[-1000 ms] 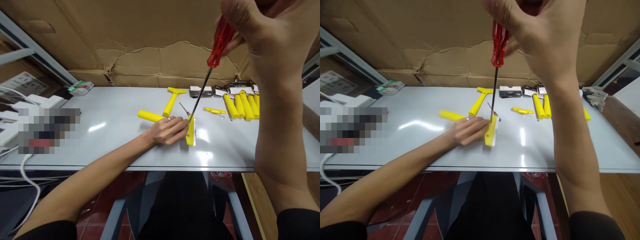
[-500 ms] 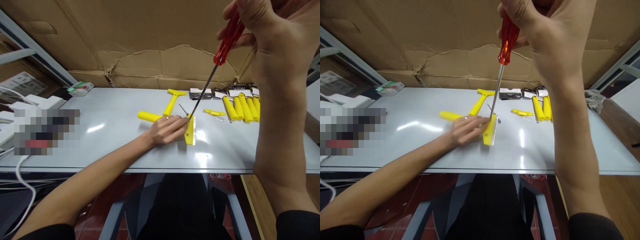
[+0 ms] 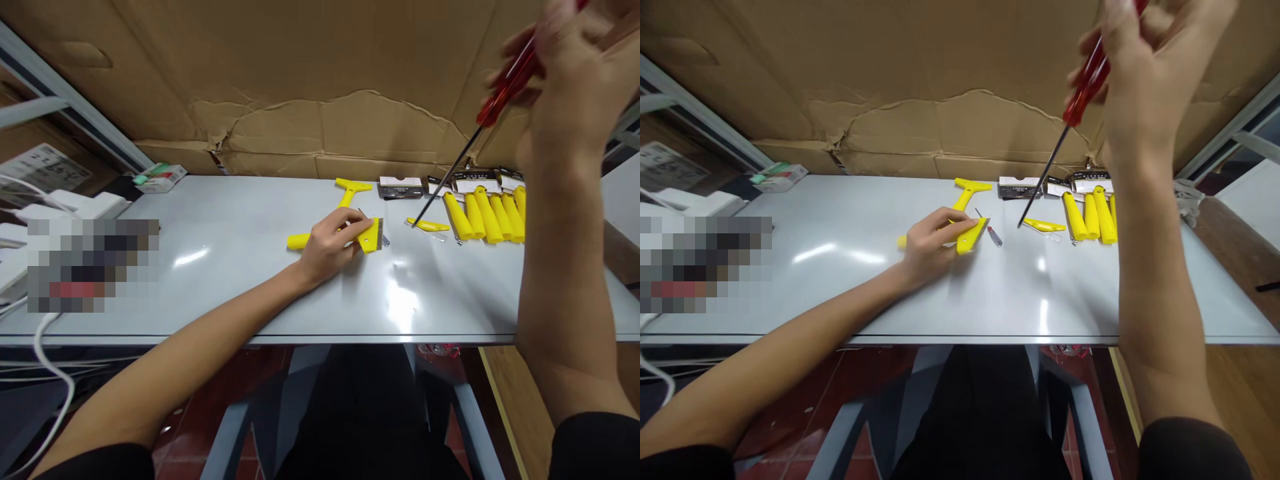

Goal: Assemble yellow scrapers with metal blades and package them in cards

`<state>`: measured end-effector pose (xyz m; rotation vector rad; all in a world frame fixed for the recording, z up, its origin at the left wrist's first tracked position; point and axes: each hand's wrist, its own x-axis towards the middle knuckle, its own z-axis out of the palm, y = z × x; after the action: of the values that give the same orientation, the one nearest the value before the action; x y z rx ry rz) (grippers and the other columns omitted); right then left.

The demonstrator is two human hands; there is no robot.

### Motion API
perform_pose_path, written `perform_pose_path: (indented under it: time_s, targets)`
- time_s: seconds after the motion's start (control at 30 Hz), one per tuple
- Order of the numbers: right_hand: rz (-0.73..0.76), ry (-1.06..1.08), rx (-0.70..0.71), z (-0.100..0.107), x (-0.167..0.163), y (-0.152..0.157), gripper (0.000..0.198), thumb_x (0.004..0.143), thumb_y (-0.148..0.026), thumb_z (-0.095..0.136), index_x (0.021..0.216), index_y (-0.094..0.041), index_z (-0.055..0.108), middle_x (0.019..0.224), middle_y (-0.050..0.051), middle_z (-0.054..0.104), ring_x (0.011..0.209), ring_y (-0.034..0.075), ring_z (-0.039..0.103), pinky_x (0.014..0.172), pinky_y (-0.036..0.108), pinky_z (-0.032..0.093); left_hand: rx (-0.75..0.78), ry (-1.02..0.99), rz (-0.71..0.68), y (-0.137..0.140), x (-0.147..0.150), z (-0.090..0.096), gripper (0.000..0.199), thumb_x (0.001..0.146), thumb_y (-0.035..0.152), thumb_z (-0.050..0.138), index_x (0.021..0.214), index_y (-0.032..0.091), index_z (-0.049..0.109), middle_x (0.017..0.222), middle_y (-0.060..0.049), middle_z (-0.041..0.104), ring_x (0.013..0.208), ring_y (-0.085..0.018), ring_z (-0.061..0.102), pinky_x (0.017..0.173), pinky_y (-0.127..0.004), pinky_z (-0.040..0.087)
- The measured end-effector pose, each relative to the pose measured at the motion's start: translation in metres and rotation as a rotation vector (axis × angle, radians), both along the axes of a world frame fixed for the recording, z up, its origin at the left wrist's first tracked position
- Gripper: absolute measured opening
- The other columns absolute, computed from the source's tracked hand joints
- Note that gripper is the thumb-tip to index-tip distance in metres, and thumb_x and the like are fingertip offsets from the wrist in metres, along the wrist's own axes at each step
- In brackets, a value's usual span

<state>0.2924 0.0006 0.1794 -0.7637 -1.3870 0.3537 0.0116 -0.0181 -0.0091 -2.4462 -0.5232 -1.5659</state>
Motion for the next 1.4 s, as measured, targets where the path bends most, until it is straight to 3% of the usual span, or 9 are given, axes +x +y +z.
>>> perform_pose_path:
  time_s: [0.07, 0.17, 0.37, 0.53, 0.63, 0.77, 0.97, 1.17, 1.4]
  targets:
    - [-0.005, 0.083, -0.011, -0.021, -0.001, 0.012, 0.009, 0.095, -0.026, 0.07, 0.103, -0.03, 0.068, 0.084, 0.0, 0.066, 0.059, 0.012, 0.057, 0.048, 0.029, 0.054, -0.106, -0.057, -0.03, 0.0, -0.001, 0.005, 0.02, 0.099, 0.011, 0.073, 0.115, 0.02, 0.081, 0.104, -0.007, 0.079, 0.09, -0.016, 0.074, 0.073, -0.03, 0.062]
    - [0.008, 0.221, -0.391, -0.055, 0.002, 0.02, 0.012, 0.092, -0.026, 0.071, 0.103, -0.026, 0.065, 0.068, -0.003, 0.063, 0.055, 0.012, 0.057, 0.049, 0.027, 0.051, -0.329, -0.118, -0.063, -0.002, -0.004, 0.019, 0.009, 0.1, 0.022, 0.08, 0.108, 0.02, 0.084, 0.103, -0.007, 0.081, 0.091, -0.017, 0.075, 0.081, -0.031, 0.061]
    - [0.151, 0.363, -0.819, -0.103, -0.003, -0.011, 0.02, 0.085, -0.019, 0.063, 0.104, -0.016, 0.065, 0.076, 0.002, 0.065, 0.061, 0.011, 0.062, 0.051, 0.022, 0.048, -0.768, -0.193, -0.068, -0.007, -0.016, 0.049, 0.01, 0.092, 0.033, 0.085, 0.096, 0.024, 0.086, 0.105, -0.006, 0.082, 0.095, -0.021, 0.074, 0.081, -0.034, 0.061]
    - [0.285, 0.308, -1.006, -0.127, -0.043, -0.039, 0.028, 0.076, -0.025, 0.067, 0.103, -0.018, 0.061, 0.084, 0.003, 0.066, 0.051, 0.008, 0.052, 0.037, 0.018, 0.029, -1.038, -0.245, -0.152, -0.011, -0.022, 0.067, 0.033, 0.082, 0.039, 0.094, 0.108, 0.021, 0.086, 0.109, -0.009, 0.084, 0.089, -0.023, 0.076, 0.063, -0.032, 0.058]
    - [0.512, 0.24, -1.045, -0.138, -0.067, -0.055, 0.032, 0.079, -0.03, 0.071, 0.107, -0.019, 0.062, 0.091, 0.001, 0.065, 0.05, 0.006, 0.049, 0.033, 0.018, 0.021, -1.222, -0.201, -0.185, -0.014, -0.022, 0.075, 0.042, 0.077, 0.041, 0.097, 0.11, 0.018, 0.084, 0.106, -0.01, 0.084, 0.086, -0.022, 0.076, 0.059, -0.029, 0.057]
    - [0.7, 0.236, -1.017, -0.145, -0.081, -0.072, 0.038, 0.088, -0.051, 0.074, 0.104, -0.021, 0.056, 0.074, -0.005, 0.05, 0.047, 0.006, 0.043, 0.031, 0.019, 0.022, -1.375, -0.153, -0.225, -0.018, -0.02, 0.077, 0.041, 0.078, 0.045, 0.097, 0.103, 0.015, 0.083, 0.104, -0.012, 0.083, 0.086, -0.022, 0.076, 0.068, -0.031, 0.061]
    - [0.62, 0.126, -0.964, -0.148, -0.082, -0.077, 0.057, 0.075, -0.054, 0.097, 0.098, -0.021, 0.056, 0.062, -0.012, 0.037, 0.041, 0.003, 0.032, 0.03, 0.019, 0.019, -1.381, -0.161, -0.238, -0.021, -0.016, 0.073, 0.044, 0.079, 0.045, 0.097, 0.107, 0.015, 0.083, 0.115, -0.013, 0.083, 0.09, -0.021, 0.075, 0.072, -0.032, 0.061]
    - [0.617, 0.122, -0.899, -0.151, -0.082, -0.077, 0.054, 0.078, -0.055, 0.096, 0.102, -0.02, 0.063, 0.065, -0.01, 0.043, 0.041, 0.003, 0.035, 0.028, 0.02, 0.022, -1.351, -0.147, -0.22, -0.022, -0.014, 0.074, 0.041, 0.08, 0.04, 0.094, 0.11, 0.016, 0.079, 0.112, -0.011, 0.081, 0.09, -0.02, 0.073, 0.062, -0.027, 0.054]
    - [0.568, 0.076, -0.901, -0.153, -0.081, -0.078, 0.053, 0.079, -0.053, 0.096, 0.102, -0.022, 0.06, 0.063, -0.011, 0.043, 0.039, 0.005, 0.037, 0.028, 0.021, 0.024, -1.391, -0.08, -0.182, -0.022, -0.017, 0.074, 0.049, 0.076, 0.038, 0.095, 0.118, 0.019, 0.079, 0.116, -0.01, 0.081, 0.098, -0.023, 0.075, 0.067, -0.029, 0.055]
